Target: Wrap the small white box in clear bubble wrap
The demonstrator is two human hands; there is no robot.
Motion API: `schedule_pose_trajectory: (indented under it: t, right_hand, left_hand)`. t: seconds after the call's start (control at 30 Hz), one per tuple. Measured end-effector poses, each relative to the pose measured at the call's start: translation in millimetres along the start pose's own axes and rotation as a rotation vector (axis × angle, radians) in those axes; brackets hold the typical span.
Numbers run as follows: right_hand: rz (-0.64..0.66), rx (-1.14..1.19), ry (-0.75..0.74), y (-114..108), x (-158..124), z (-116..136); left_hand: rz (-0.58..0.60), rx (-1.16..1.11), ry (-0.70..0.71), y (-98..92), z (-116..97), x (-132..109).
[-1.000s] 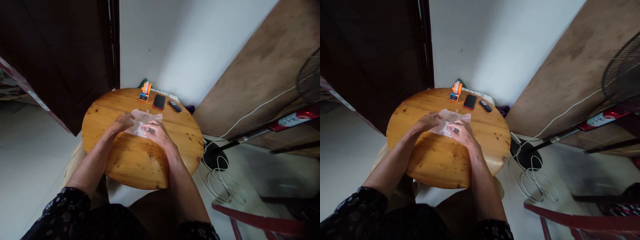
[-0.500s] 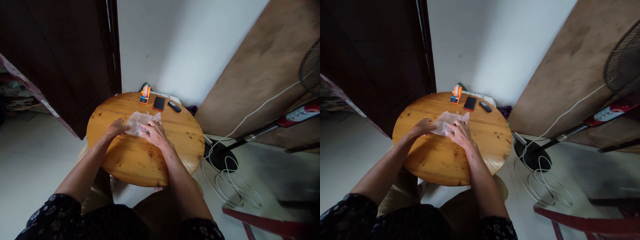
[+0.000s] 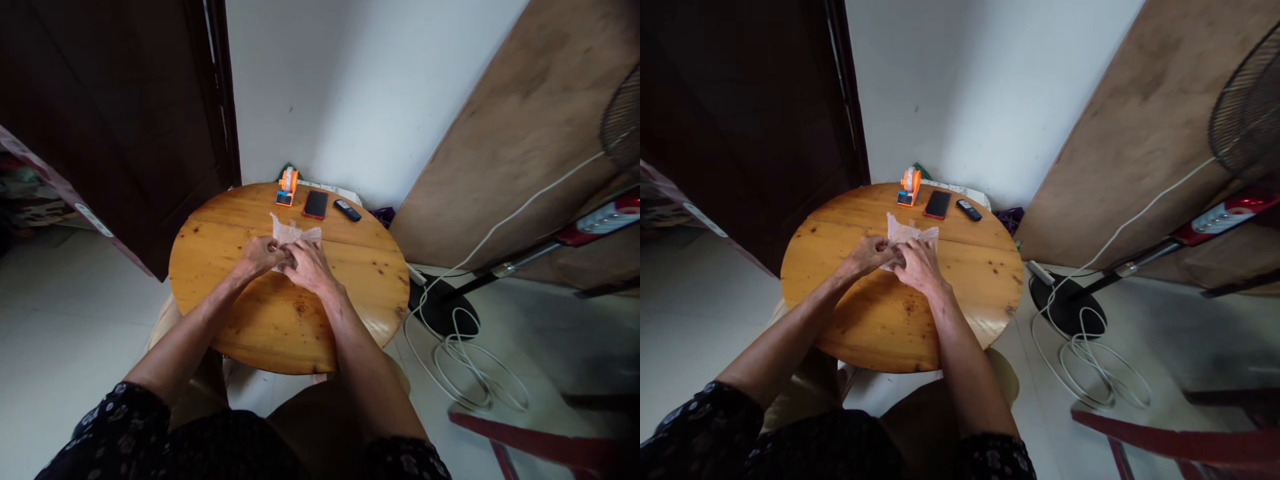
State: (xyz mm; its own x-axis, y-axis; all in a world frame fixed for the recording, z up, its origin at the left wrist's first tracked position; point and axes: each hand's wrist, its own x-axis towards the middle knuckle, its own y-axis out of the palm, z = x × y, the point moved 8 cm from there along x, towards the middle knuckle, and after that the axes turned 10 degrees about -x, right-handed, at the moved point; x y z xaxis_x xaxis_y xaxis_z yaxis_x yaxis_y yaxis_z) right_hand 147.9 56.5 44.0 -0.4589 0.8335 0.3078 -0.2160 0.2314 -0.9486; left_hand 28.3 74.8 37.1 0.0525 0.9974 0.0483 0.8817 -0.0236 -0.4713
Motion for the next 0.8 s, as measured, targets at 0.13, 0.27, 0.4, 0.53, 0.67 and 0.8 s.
schedule_pose_trajectory:
  t: [0.13,0.27,0.4,0.53,0.67,0.8]
  right_hand:
    - [-0.002,0.025,0.014,1,1,-2]
    - [0.008,0.056,0.018,0,0,-3]
    - [0.007,0.107,0.038,0,-1,-5]
    - [-0.004,0.181,0.043,-2,-3,-11]
    - [0.021,0.392,0.056,-4,-7,-26]
    - [0.014,0.561,0.219,-1,-12,-58]
  left_hand:
    - [0.116,0.141,0.172,3.8,-19,-13]
    - [0.247,0.153,0.241,3.6,-18,-15]
    - [0.373,0.126,0.300,7.0,-16,-9]
    - [0.283,0.280,0.360,9.9,-17,-7]
    - [0.086,0.362,0.549,12.4,-20,-12]
    - [0.081,0.272,0.703,20.9,-15,-16]
